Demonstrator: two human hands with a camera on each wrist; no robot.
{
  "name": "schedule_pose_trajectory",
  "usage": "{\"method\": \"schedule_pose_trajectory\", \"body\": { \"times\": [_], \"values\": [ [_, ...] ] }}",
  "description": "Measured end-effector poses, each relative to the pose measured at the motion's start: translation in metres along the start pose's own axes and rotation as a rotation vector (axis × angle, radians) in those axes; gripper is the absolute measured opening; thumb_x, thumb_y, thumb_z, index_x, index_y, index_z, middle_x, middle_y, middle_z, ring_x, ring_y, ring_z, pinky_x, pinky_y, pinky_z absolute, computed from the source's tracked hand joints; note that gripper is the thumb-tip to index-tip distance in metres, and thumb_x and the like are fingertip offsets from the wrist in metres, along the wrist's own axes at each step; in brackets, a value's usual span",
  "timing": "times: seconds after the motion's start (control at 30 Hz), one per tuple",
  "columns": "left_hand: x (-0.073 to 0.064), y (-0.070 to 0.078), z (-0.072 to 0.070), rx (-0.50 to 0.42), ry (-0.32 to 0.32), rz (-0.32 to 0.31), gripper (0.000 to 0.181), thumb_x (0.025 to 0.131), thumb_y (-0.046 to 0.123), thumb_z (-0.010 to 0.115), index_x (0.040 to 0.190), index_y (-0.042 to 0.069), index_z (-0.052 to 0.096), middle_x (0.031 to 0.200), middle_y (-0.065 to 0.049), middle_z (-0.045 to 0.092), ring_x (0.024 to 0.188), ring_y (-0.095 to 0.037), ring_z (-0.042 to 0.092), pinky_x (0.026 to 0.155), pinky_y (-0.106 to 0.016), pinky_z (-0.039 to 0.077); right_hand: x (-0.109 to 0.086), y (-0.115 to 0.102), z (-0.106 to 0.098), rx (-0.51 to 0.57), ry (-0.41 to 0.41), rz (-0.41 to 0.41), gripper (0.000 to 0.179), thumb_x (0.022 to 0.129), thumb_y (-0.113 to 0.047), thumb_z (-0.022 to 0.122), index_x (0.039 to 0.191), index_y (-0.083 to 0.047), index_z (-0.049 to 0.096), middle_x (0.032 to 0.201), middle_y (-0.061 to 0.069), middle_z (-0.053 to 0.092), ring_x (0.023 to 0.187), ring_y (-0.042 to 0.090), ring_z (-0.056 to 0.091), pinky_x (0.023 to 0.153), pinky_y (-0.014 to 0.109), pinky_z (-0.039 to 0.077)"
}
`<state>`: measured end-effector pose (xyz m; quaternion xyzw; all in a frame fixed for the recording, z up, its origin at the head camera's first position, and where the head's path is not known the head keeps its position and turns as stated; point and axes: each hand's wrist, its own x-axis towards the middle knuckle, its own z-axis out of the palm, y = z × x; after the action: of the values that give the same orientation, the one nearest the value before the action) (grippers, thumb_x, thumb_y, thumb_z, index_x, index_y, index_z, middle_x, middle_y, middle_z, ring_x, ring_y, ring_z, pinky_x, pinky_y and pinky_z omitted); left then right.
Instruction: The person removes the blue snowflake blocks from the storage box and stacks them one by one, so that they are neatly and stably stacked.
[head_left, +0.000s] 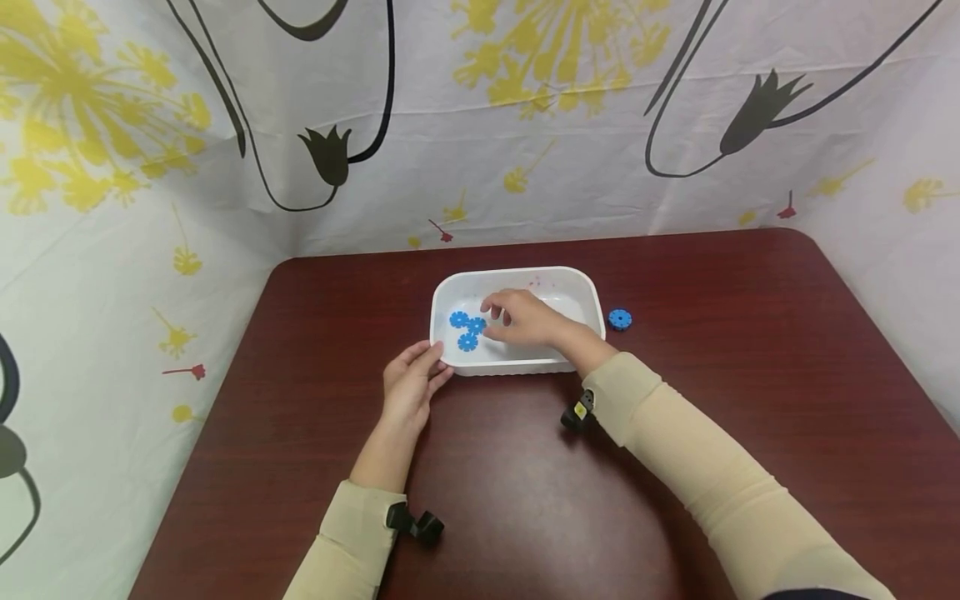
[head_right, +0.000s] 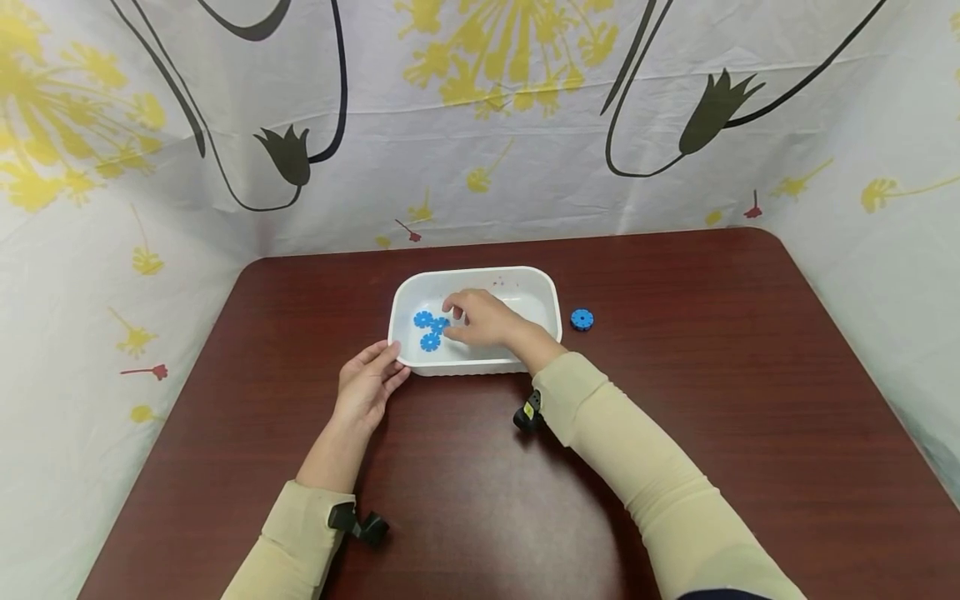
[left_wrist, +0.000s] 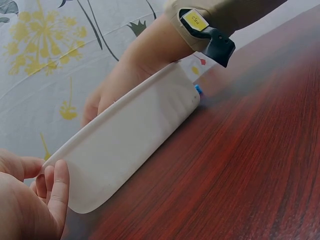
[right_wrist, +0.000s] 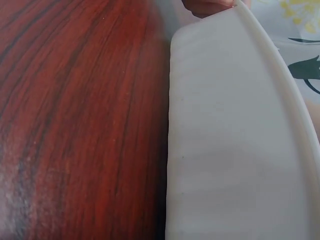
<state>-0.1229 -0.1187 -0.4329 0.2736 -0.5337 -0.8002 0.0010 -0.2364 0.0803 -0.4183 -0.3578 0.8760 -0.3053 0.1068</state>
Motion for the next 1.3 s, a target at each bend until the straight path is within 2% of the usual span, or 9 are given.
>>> {"method": "schedule_pose_trajectory", "body": {
  "times": [0.2, 0.4, 0.7, 1.0, 1.13, 1.3],
  "values": [
    [-0.001, 0.001, 0.001, -0.008, -0.006, 0.003, 0.025, 0.095, 0.007, 0.072, 0.115, 0.0, 0.06, 0.087, -0.009, 0.062, 0.071, -0.013, 0.064, 0.073, -0.029, 0.064, 0.001, -0.002, 0.002, -0.075, -0.126, 0.006, 0.042, 0.09, -0.019, 0.074, 0.126, 0.0, 0.067, 0.1, 0.013, 0.065, 0.088, 0.024, 0.059, 0.086, 0.04, 0.053],
    [-0.001, 0.001, 0.001, -0.017, -0.004, -0.003, 0.023, 0.094, 0.007, 0.072, 0.113, 0.001, 0.06, 0.085, -0.007, 0.062, 0.069, -0.012, 0.064, 0.073, -0.028, 0.064, -0.001, -0.002, 0.005, -0.095, -0.198, 0.03, 0.047, 0.091, -0.022, 0.073, 0.135, -0.007, 0.063, 0.095, 0.01, 0.06, 0.089, 0.023, 0.055, 0.087, 0.04, 0.05],
    [0.001, 0.0, 0.0, -0.009, -0.002, -0.002, 0.026, 0.094, 0.008, 0.073, 0.115, 0.0, 0.06, 0.092, -0.012, 0.062, 0.071, -0.014, 0.064, 0.073, -0.029, 0.064, -0.006, -0.001, 0.001, -0.17, -0.184, 0.067, 0.041, 0.091, -0.025, 0.071, 0.129, -0.011, 0.067, 0.091, 0.007, 0.06, 0.088, 0.023, 0.055, 0.086, 0.041, 0.05],
    [0.001, -0.001, 0.0, -0.009, -0.009, 0.001, 0.027, 0.094, 0.008, 0.072, 0.116, -0.001, 0.059, 0.092, -0.012, 0.062, 0.072, -0.014, 0.064, 0.074, -0.029, 0.064, -0.018, 0.006, -0.009, -0.235, -0.172, 0.121, 0.035, 0.093, -0.026, 0.07, 0.126, -0.015, 0.069, 0.088, 0.005, 0.057, 0.085, 0.022, 0.052, 0.079, 0.039, 0.048],
    [0.001, 0.0, 0.0, -0.009, -0.008, 0.003, 0.028, 0.094, 0.008, 0.073, 0.116, -0.001, 0.059, 0.092, -0.011, 0.061, 0.072, -0.014, 0.064, 0.074, -0.029, 0.064, -0.026, 0.013, -0.017, -0.251, -0.144, 0.146, 0.031, 0.094, -0.025, 0.069, 0.123, -0.016, 0.071, 0.091, 0.005, 0.058, 0.088, 0.022, 0.052, 0.081, 0.038, 0.047],
    [0.002, -0.001, 0.0, -0.006, -0.002, -0.001, 0.028, 0.094, 0.009, 0.072, 0.117, -0.001, 0.059, 0.093, -0.012, 0.061, 0.072, -0.014, 0.064, 0.075, -0.029, 0.064, -0.031, 0.022, -0.025, -0.27, -0.102, 0.13, 0.024, 0.091, -0.025, 0.073, 0.112, -0.014, 0.075, 0.09, 0.005, 0.059, 0.087, 0.022, 0.053, 0.081, 0.039, 0.049]
  ]
}}
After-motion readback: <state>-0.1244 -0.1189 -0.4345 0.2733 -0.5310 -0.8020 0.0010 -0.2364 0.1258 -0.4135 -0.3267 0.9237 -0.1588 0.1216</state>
